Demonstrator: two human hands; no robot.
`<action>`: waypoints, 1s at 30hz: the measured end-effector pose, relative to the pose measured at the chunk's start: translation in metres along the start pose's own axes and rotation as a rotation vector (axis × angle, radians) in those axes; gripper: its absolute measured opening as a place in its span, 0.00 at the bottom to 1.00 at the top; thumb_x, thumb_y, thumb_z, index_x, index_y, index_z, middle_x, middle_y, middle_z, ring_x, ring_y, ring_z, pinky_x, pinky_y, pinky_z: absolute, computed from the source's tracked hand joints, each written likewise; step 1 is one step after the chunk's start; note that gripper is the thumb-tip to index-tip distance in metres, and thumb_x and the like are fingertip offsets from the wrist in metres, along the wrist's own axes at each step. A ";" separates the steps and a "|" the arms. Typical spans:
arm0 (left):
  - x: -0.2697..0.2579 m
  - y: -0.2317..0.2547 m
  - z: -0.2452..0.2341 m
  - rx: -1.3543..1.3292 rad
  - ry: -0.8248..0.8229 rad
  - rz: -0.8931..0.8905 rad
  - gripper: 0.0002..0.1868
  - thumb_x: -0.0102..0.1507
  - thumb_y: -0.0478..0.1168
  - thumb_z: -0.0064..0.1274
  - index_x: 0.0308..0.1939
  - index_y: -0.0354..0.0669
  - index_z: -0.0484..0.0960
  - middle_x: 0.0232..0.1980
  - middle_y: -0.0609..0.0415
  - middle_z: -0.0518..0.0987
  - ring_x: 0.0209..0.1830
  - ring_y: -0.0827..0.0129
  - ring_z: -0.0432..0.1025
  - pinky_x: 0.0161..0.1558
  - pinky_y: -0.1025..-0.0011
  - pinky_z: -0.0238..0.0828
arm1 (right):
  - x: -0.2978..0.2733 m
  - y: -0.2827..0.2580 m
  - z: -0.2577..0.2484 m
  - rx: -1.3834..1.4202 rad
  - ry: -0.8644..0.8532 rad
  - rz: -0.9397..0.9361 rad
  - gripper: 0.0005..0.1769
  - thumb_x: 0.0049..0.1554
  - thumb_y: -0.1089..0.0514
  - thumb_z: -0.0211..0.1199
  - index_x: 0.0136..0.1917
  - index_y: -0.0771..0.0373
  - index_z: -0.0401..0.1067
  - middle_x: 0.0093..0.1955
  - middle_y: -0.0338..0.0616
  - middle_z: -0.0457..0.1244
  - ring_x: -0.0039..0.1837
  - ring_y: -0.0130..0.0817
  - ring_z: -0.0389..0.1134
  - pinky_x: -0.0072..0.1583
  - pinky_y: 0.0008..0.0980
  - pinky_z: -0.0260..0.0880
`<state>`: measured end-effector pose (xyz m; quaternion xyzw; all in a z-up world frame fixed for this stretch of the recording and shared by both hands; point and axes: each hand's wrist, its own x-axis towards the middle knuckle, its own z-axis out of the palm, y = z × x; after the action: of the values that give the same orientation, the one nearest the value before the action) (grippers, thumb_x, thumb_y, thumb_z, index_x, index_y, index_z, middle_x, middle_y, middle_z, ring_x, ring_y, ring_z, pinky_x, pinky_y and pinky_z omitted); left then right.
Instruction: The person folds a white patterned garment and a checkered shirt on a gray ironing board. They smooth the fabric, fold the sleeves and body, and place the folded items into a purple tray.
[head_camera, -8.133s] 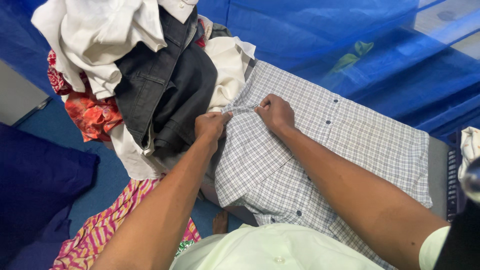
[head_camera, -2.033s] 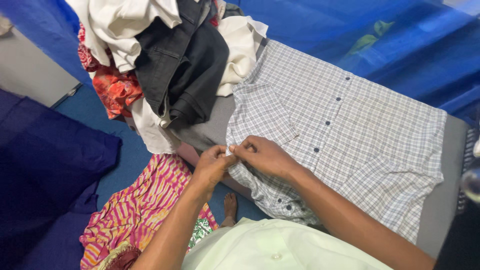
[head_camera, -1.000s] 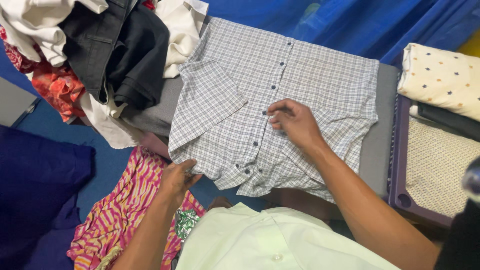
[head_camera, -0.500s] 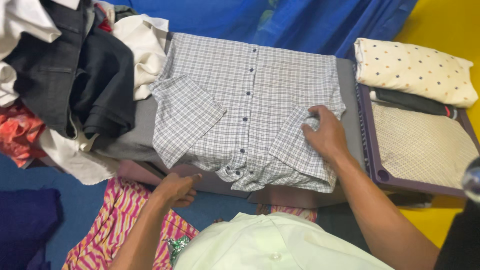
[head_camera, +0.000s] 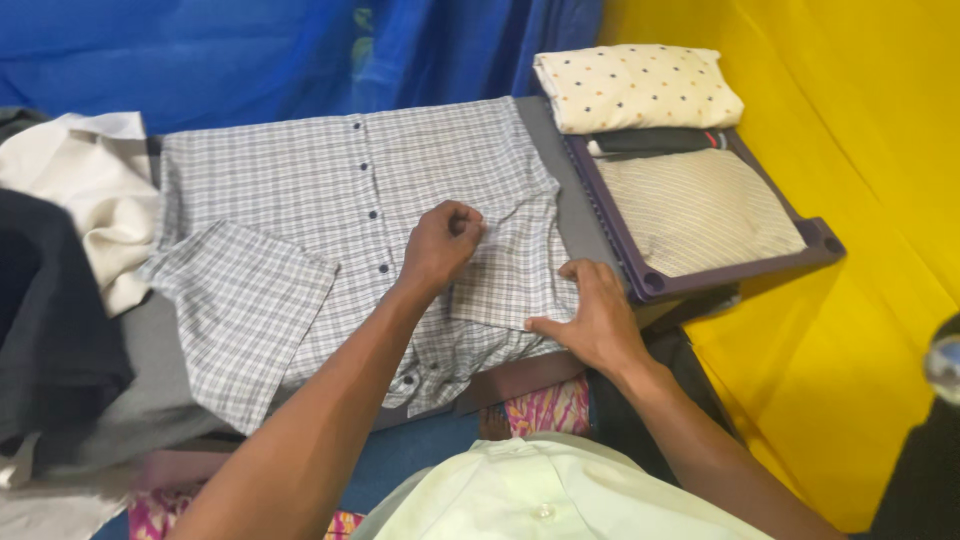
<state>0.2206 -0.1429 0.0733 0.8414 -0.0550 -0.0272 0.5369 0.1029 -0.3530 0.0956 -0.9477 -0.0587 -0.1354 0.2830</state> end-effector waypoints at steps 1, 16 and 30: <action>0.015 0.003 0.014 0.044 -0.004 0.045 0.15 0.61 0.47 0.58 0.45 0.40 0.84 0.40 0.51 0.85 0.38 0.68 0.78 0.43 0.67 0.74 | -0.004 0.001 -0.002 -0.045 0.000 -0.022 0.40 0.34 0.50 0.83 0.53 0.70 0.68 0.53 0.59 0.63 0.59 0.57 0.63 0.60 0.48 0.62; 0.147 0.013 0.099 0.374 -0.374 0.009 0.20 0.60 0.52 0.61 0.44 0.39 0.86 0.43 0.45 0.84 0.41 0.57 0.79 0.47 0.60 0.76 | -0.032 0.013 -0.010 0.016 0.008 0.351 0.12 0.46 0.60 0.69 0.41 0.64 0.68 0.39 0.49 0.67 0.41 0.47 0.71 0.46 0.45 0.71; 0.155 0.011 0.079 0.309 -0.529 0.154 0.19 0.58 0.49 0.63 0.43 0.38 0.83 0.41 0.48 0.85 0.38 0.63 0.78 0.43 0.64 0.75 | -0.040 0.035 0.003 -0.009 -0.013 0.447 0.11 0.48 0.56 0.69 0.36 0.62 0.69 0.32 0.53 0.67 0.40 0.56 0.71 0.44 0.49 0.70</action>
<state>0.3657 -0.2375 0.0519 0.8701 -0.2600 -0.1957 0.3702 0.0714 -0.3815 0.0635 -0.9392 0.1518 -0.0632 0.3014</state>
